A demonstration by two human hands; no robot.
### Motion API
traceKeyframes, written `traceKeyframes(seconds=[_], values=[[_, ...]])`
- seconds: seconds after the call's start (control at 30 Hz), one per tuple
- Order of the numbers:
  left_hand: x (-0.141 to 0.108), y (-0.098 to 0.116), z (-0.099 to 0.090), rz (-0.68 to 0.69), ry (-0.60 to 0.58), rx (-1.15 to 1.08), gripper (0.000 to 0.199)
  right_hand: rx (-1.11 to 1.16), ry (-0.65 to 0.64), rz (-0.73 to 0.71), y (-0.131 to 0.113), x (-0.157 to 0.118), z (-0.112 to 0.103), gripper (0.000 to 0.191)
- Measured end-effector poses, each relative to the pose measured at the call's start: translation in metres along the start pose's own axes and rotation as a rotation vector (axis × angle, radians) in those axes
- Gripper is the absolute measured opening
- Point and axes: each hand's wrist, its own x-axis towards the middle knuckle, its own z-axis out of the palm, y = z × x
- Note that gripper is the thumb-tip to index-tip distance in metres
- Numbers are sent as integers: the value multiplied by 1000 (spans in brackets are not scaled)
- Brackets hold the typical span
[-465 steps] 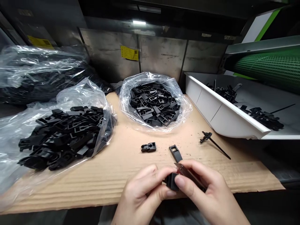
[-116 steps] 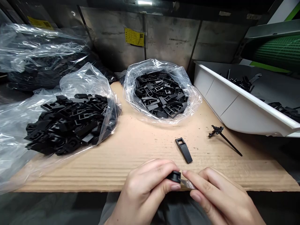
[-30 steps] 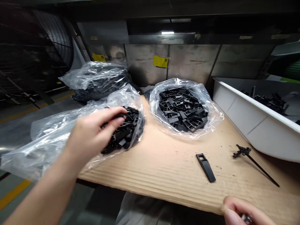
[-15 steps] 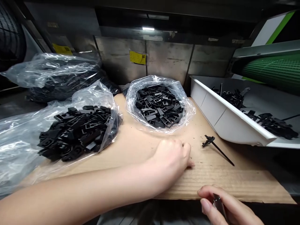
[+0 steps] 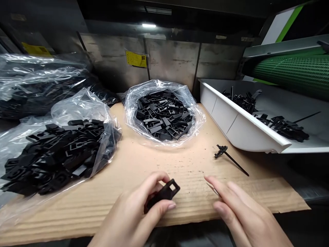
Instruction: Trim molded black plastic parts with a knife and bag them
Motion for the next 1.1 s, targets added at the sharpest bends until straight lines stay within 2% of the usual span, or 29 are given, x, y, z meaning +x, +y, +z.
traceKeyframes(seconds=[0.1, 0.23, 0.5, 0.7, 0.9, 1.0, 1.1], values=[[-1, -2, 14, 37, 95, 52, 21, -109, -66, -35, 1, 9, 5, 30], [-2, 4, 25, 53, 184, 77, 15, -16, -72, 4, -5, 11, 18, 19], [-5, -1, 27, 67, 141, 66, 14, 5, -176, -10, -11, 18, 28, 20], [-7, -1, 27, 90, 149, 63, 16, 23, -213, 2, -11, 22, 24, 22], [-5, 2, 25, 139, 174, 85, 18, 42, -314, 62, -17, 25, 19, 25], [-5, 2, 25, 142, 184, 96, 17, 33, -299, 133, -23, 29, 22, 29], [-6, 1, 25, 142, 168, 80, 17, -85, -212, 160, -21, 33, 26, 29]])
